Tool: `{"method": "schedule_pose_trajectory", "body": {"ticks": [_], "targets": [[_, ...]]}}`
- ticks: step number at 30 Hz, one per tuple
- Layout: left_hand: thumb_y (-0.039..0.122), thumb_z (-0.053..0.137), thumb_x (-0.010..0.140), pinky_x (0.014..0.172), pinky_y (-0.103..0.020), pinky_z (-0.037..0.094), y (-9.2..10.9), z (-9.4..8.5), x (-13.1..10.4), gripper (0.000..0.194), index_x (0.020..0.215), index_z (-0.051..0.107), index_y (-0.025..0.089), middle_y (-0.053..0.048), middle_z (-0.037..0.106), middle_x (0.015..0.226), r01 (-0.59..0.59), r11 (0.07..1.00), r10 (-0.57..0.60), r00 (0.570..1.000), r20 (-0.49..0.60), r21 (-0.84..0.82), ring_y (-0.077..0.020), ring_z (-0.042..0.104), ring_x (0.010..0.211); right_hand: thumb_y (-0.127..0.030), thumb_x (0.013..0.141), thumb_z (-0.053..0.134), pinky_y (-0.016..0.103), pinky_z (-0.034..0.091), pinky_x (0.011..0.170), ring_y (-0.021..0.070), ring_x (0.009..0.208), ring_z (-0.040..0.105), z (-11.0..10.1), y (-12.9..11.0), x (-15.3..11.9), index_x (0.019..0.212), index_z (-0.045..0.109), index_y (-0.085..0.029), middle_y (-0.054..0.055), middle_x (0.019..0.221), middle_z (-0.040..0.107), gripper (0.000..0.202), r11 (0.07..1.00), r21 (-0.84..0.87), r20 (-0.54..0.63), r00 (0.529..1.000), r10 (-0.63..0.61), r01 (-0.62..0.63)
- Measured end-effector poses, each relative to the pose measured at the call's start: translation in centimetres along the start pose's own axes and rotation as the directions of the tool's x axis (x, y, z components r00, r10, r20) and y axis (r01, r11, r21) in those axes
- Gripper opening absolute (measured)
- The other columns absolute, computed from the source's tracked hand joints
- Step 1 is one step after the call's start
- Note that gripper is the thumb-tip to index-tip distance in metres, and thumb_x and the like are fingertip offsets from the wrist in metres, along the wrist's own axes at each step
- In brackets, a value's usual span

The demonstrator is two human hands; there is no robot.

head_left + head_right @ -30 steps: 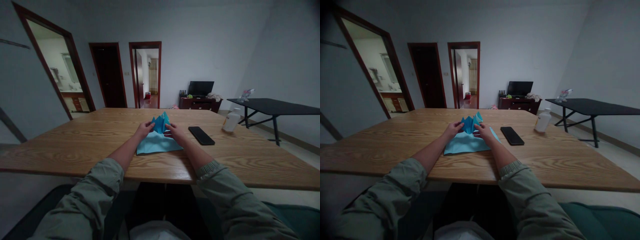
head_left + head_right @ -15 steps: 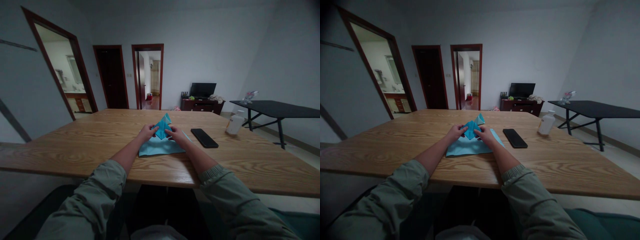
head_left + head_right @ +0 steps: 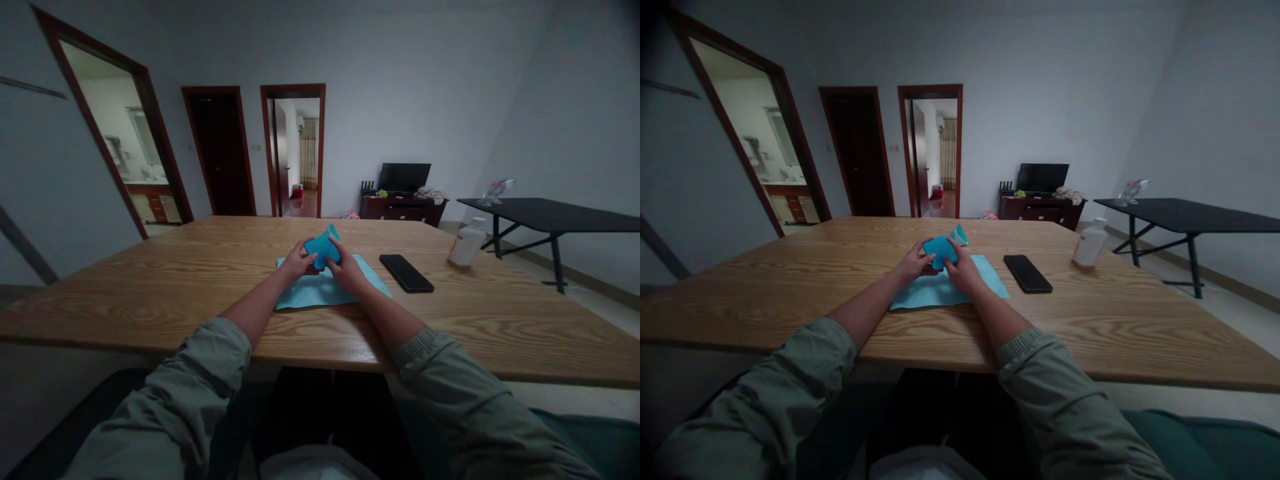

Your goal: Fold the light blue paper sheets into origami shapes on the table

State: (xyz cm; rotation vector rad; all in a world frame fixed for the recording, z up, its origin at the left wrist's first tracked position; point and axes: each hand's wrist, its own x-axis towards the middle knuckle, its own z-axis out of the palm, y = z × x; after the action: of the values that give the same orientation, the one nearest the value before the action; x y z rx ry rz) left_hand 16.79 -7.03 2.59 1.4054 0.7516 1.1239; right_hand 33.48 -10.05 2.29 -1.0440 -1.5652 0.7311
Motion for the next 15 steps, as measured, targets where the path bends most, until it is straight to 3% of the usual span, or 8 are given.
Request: {"method": "schedule_pose_trajectory", "body": {"ticks": [3, 6, 11, 15], "targets": [[0.027, 0.065, 0.077, 0.056, -0.032, 0.055, -0.4, -0.3, 0.6, 0.059, 0.128, 0.035, 0.025, 0.002, 0.063, 0.073, -0.007, 0.999, 0.012, 0.992, -0.122, 0.034, -0.0138, 0.064, 0.055, -0.025, 0.08, 0.057, 0.047, 0.035, 0.103, 0.0284, 0.124, 0.042, 0.6, -0.6, -0.7, 0.14, 0.039, -0.029, 0.009, 0.139, 0.042, 0.062, 0.883, -0.406, 0.035, 0.969, -0.244, 0.237], [0.026, 0.066, 0.076, 0.056, -0.031, 0.055, -0.4, -0.4, 0.6, 0.057, 0.126, 0.037, 0.023, 0.003, 0.062, 0.072, -0.019, 1.0, 0.021, 0.994, -0.109, 0.018, -0.0112, 0.061, 0.053, -0.029, 0.079, 0.061, 0.049, 0.032, 0.104, 0.0336, 0.131, 0.034, 1.0, -1.0, -1.1, 0.143, 0.033, -0.032, 0.007, 0.15, 0.024, 0.07, 0.782, -0.555, 0.144, 0.959, -0.244, 0.282], [0.028, 0.072, 0.07, 0.067, -0.031, 0.054, 0.0, 0.2, -0.5, 0.072, 0.131, 0.036, 0.025, 0.003, 0.065, 0.077, 0.003, 0.998, 0.003, 0.996, 0.094, -0.062, -0.0114, 0.063, 0.062, -0.032, 0.084, 0.055, 0.047, 0.037, 0.1, 0.0346, 0.123, 0.045, 1.3, -1.1, -1.2, 0.144, 0.031, -0.031, 0.009, 0.151, 0.023, 0.065, 0.83, -0.509, 0.152, 0.973, -0.173, 0.227], [0.028, 0.073, 0.069, 0.075, -0.035, 0.053, -0.1, 0.3, -0.7, 0.074, 0.133, 0.037, 0.025, 0.0, 0.066, 0.081, 0.01, 0.997, 0.002, 0.986, 0.164, -0.071, -0.0139, 0.065, 0.071, -0.028, 0.085, 0.052, 0.045, 0.032, 0.106, 0.0278, 0.133, 0.034, 1.0, -1.1, -1.1, 0.143, 0.034, -0.028, 0.006, 0.145, 0.038, 0.061, 0.892, -0.369, 0.138, 0.964, -0.225, 0.261]]}}
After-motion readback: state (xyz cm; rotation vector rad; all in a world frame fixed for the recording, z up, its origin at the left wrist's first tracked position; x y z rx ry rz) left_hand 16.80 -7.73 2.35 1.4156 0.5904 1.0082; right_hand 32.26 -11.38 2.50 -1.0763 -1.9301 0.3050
